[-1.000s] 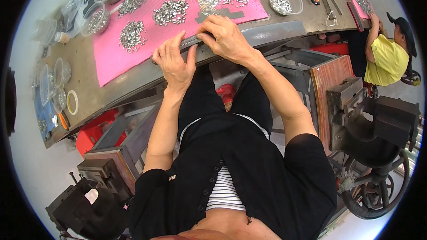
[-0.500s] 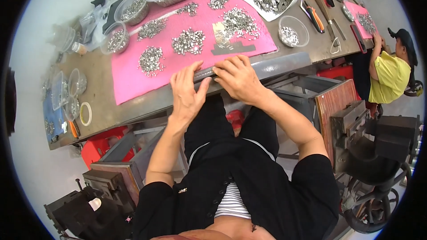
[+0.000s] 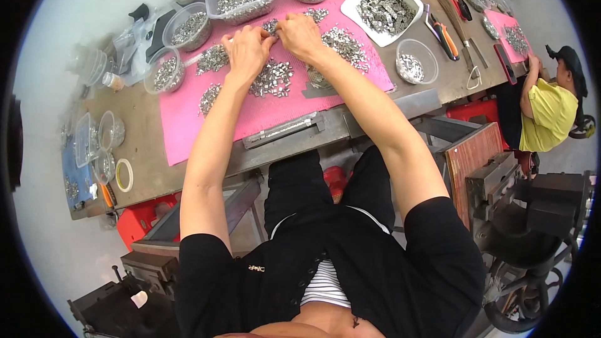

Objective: Assembling small metal components into a guide rail and processing them using a manual press machine.

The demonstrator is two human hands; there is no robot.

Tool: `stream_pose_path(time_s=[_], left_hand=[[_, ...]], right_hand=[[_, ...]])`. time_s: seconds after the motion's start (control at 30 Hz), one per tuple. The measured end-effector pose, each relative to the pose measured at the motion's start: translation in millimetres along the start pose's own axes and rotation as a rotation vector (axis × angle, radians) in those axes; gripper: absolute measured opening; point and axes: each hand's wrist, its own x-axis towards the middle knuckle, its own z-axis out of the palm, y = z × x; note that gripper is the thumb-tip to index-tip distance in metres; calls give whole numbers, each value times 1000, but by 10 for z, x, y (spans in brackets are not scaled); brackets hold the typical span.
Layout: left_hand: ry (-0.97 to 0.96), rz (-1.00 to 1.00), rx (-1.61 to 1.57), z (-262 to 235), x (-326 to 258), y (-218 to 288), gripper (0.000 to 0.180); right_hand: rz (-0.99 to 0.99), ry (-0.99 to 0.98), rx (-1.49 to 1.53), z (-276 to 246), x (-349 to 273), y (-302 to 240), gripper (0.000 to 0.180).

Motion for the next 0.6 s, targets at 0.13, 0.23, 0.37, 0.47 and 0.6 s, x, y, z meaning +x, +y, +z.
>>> stream_pose_path(time_s=[0.13,0.23,0.37,0.47,0.6], left_hand=[[49,40,-2,61,-23,-12,12],[24,8,-47,66,-9,-21,12],[-85,-101,-188,36,45,-52,17],[-140,-191,-312,-79,56,-60,23],[-234,-137,-357,-764,-271,91,20]], right_hand=[[-109,112,-27,74,-38,21,14],[-52,45,23,25,-26,61,14],[37,-22,167,-55,-67,82,16],[57,-21,267,-167,-138,33,13],[-97,-196,349,-672,-498,-372,12]])
